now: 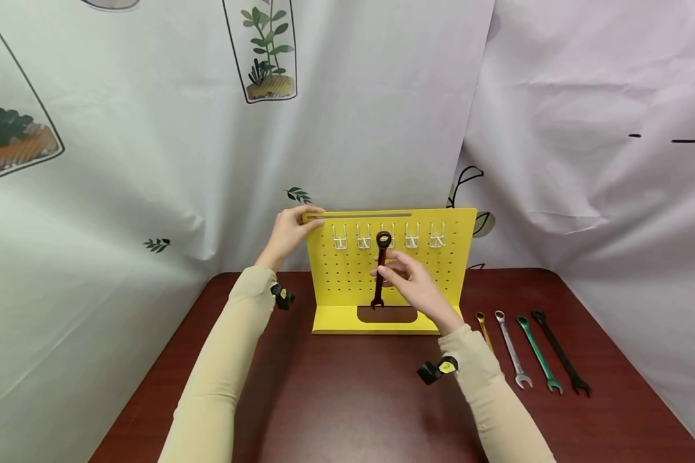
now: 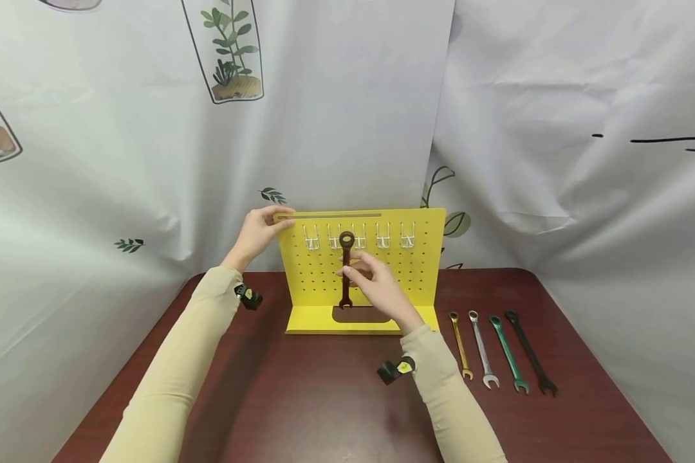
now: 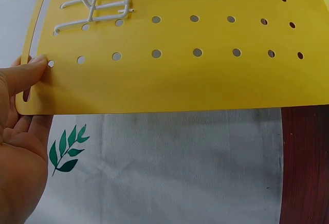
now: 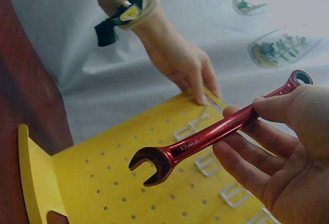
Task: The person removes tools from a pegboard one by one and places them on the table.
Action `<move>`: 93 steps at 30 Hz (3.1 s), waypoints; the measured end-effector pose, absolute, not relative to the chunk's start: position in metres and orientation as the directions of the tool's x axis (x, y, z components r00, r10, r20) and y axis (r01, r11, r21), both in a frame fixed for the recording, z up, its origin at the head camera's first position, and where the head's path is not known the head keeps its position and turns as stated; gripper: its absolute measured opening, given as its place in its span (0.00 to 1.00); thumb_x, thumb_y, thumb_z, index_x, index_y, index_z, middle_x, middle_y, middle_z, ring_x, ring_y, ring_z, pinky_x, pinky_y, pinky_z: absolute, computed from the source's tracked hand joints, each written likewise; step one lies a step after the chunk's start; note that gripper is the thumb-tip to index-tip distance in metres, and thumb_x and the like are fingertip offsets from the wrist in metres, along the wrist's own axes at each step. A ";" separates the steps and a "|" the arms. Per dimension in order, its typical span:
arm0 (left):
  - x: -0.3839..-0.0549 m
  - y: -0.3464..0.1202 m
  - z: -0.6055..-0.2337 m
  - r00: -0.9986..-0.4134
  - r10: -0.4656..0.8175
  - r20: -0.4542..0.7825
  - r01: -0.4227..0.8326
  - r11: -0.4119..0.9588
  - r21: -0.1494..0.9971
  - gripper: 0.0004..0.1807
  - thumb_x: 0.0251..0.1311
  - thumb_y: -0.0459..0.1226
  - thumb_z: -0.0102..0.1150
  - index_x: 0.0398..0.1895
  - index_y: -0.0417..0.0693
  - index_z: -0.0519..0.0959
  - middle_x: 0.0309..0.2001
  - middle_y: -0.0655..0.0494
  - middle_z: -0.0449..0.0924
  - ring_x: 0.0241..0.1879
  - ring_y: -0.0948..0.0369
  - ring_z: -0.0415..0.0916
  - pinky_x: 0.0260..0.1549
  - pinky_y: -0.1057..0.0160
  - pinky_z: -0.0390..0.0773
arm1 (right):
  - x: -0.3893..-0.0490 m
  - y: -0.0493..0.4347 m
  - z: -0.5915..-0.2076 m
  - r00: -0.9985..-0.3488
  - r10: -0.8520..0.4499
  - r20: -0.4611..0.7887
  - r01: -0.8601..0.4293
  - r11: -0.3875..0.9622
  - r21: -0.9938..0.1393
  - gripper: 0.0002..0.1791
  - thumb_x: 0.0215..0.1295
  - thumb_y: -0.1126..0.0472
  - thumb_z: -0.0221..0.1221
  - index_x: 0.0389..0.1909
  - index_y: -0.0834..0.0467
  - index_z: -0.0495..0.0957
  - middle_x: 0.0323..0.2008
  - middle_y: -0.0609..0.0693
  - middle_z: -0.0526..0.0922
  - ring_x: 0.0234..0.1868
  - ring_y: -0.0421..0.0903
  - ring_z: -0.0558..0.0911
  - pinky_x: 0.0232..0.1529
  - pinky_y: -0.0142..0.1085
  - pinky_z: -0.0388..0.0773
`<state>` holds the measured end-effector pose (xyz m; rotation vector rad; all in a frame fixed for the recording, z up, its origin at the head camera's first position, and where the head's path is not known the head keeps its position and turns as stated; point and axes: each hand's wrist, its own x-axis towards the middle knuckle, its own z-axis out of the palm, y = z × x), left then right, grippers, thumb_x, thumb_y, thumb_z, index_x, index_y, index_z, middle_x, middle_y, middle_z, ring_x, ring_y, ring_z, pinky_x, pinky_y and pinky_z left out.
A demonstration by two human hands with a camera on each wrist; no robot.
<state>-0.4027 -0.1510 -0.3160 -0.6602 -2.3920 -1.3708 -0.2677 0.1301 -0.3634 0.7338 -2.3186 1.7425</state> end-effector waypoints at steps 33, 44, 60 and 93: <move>-0.401 -0.153 -0.314 -0.849 0.243 0.469 0.527 0.440 0.727 0.14 0.66 0.39 0.66 0.53 0.47 0.85 0.48 0.50 0.84 0.37 0.56 0.79 0.36 0.62 0.77 | -0.229 0.214 -0.348 -0.871 -0.015 0.492 -0.481 0.233 -0.845 0.18 0.77 0.57 0.55 0.61 0.60 0.74 0.47 0.55 0.87 0.48 0.45 0.84 0.48 0.33 0.80; -0.396 -0.151 -0.312 -0.851 0.237 0.468 0.524 0.443 0.728 0.13 0.66 0.38 0.66 0.52 0.47 0.85 0.46 0.50 0.84 0.36 0.56 0.79 0.34 0.64 0.76 | -0.210 0.263 -0.347 -0.858 0.072 0.509 -0.482 0.231 -0.845 0.16 0.75 0.61 0.57 0.60 0.58 0.78 0.40 0.45 0.88 0.41 0.40 0.86 0.42 0.28 0.80; -0.400 -0.149 -0.315 -0.843 0.237 0.482 0.535 0.449 0.715 0.12 0.66 0.37 0.66 0.51 0.48 0.86 0.48 0.51 0.84 0.37 0.56 0.78 0.35 0.62 0.77 | -0.192 0.332 -0.367 -0.922 0.102 0.374 -0.307 0.395 -0.866 0.10 0.76 0.58 0.56 0.54 0.45 0.78 0.36 0.35 0.87 0.36 0.33 0.85 0.38 0.25 0.79; -0.397 -0.149 -0.313 -0.848 0.232 0.477 0.528 0.459 0.714 0.12 0.66 0.37 0.66 0.52 0.47 0.85 0.47 0.50 0.84 0.37 0.56 0.79 0.35 0.61 0.77 | -0.165 0.407 -0.390 -0.948 0.163 0.272 -0.157 0.502 -0.851 0.11 0.76 0.57 0.56 0.53 0.38 0.74 0.33 0.26 0.85 0.31 0.32 0.81 0.32 0.22 0.74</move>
